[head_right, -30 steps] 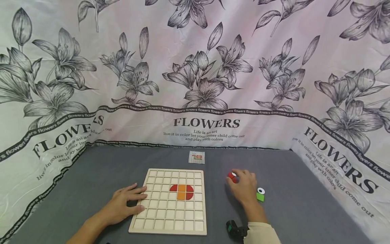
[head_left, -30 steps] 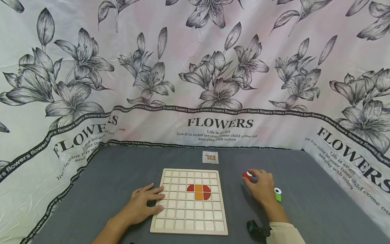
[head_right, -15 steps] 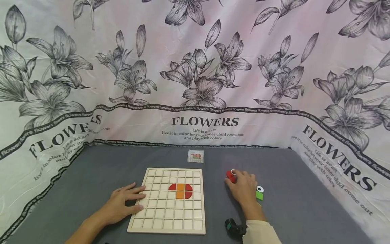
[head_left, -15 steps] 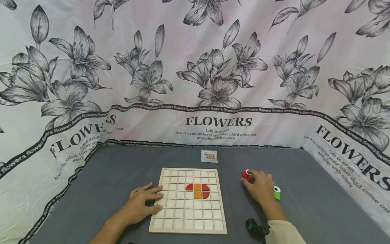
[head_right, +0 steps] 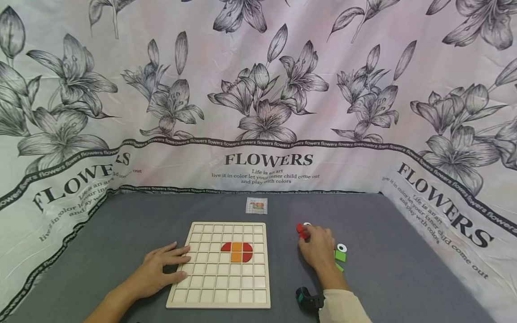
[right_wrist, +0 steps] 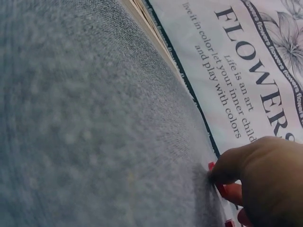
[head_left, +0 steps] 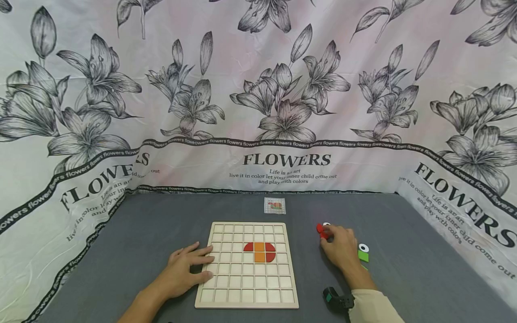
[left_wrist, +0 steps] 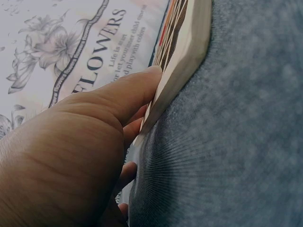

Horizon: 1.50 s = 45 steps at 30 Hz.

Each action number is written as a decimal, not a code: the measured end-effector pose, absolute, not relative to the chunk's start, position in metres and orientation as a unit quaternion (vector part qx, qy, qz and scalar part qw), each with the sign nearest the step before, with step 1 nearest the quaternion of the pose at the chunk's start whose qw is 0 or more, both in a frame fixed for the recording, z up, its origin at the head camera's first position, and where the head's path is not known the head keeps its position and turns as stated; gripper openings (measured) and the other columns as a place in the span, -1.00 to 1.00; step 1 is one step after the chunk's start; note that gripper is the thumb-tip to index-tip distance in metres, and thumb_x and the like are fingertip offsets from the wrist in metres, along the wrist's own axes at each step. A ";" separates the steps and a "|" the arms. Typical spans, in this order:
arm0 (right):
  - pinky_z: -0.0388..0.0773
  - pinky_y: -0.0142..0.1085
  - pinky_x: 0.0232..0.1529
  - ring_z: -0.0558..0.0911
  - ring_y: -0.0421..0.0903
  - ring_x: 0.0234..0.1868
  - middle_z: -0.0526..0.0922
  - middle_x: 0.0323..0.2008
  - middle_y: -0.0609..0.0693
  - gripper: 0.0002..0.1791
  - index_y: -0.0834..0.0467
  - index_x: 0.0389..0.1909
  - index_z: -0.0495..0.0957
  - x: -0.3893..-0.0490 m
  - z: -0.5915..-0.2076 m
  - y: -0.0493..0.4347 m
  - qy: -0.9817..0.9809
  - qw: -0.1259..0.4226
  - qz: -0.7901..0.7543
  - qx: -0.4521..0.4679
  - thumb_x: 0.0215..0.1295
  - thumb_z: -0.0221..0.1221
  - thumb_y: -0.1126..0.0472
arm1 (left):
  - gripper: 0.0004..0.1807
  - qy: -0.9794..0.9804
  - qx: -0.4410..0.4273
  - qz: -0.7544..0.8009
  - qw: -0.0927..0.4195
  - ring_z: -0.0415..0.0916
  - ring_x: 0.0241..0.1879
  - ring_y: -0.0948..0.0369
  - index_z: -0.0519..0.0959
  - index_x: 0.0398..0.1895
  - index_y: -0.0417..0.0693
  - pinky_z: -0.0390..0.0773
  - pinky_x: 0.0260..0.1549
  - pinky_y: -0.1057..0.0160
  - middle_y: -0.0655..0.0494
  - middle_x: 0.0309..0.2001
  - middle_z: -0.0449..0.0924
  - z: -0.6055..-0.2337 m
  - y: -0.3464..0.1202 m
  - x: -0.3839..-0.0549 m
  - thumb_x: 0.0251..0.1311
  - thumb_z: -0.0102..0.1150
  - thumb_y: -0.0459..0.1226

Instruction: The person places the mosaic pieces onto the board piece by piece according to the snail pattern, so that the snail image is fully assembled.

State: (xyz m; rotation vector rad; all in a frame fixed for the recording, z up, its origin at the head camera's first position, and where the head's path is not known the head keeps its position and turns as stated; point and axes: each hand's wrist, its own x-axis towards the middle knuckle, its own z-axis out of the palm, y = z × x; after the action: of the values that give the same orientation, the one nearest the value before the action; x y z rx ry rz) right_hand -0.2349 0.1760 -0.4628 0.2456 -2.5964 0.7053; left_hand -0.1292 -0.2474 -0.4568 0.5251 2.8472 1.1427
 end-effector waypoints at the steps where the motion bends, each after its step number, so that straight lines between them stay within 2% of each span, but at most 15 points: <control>1: 0.33 0.13 -0.24 0.48 0.24 -0.19 0.66 -0.31 0.14 -0.67 0.25 -0.14 0.67 -0.235 -0.463 0.175 -0.936 0.222 0.257 0.093 -0.01 0.34 0.34 | -0.44 0.914 0.169 0.369 0.014 -0.02 0.41 -0.15 0.62 0.14 -0.03 -0.25 0.23 -0.31 0.08 0.33 0.36 -0.457 -0.247 -0.129 0.15 0.29 0.07; 9: 0.35 0.10 -0.10 0.47 0.23 -0.15 0.65 -0.28 0.16 -0.75 0.29 -0.26 0.70 -0.232 -0.458 0.165 -0.898 0.273 0.305 0.162 -0.05 0.37 0.42 | -0.45 0.912 0.170 0.374 0.013 -0.03 0.41 -0.15 0.62 0.13 -0.05 -0.25 0.23 -0.31 0.08 0.32 0.36 -0.456 -0.246 -0.129 0.14 0.30 0.04; 18: 0.36 -0.15 -0.41 0.45 -0.04 -0.28 0.62 -0.35 -0.02 -0.72 0.20 -0.29 0.73 -0.224 -0.441 0.146 -0.858 0.317 0.328 0.235 -0.11 0.37 0.45 | -0.46 0.910 0.169 0.379 0.011 -0.03 0.40 -0.17 0.63 0.12 -0.06 -0.26 0.23 -0.30 0.06 0.32 0.37 -0.455 -0.247 -0.127 0.15 0.30 0.03; 27: 0.35 -0.25 -0.45 0.40 -0.16 -0.30 0.63 -0.29 -0.10 -0.72 0.16 -0.26 0.73 -0.217 -0.427 0.137 -0.845 0.316 0.340 0.266 -0.08 0.40 0.42 | -0.46 0.910 0.169 0.377 0.008 -0.01 0.40 -0.18 0.63 0.11 -0.06 -0.24 0.22 -0.32 0.05 0.31 0.38 -0.457 -0.247 -0.127 0.14 0.31 0.03; 36: 0.44 -0.18 -0.34 0.47 -0.11 -0.15 0.63 -0.23 -0.13 -0.70 0.17 -0.23 0.73 -0.201 -0.405 0.122 -0.819 0.310 0.375 0.306 -0.06 0.40 0.42 | -0.46 0.909 0.177 0.377 0.009 -0.01 0.40 -0.18 0.62 0.12 -0.09 -0.25 0.21 -0.33 0.03 0.31 0.38 -0.455 -0.245 -0.128 0.16 0.30 0.02; 45: 0.46 -0.21 -0.28 0.47 -0.10 -0.17 0.63 -0.24 -0.10 -0.65 0.20 -0.22 0.71 -0.189 -0.388 0.093 -0.776 0.310 0.403 0.372 -0.11 0.38 0.50 | -0.47 0.912 0.174 0.372 -0.002 0.00 0.39 -0.18 0.64 0.10 -0.09 -0.23 0.21 -0.32 0.02 0.29 0.40 -0.456 -0.246 -0.127 0.15 0.31 0.02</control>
State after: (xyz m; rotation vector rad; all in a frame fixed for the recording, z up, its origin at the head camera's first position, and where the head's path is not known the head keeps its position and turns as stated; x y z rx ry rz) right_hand -0.1892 0.0925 -0.3881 0.9839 -2.0510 1.0659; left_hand -0.1274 -0.2459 -0.4562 0.5459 2.8675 1.1703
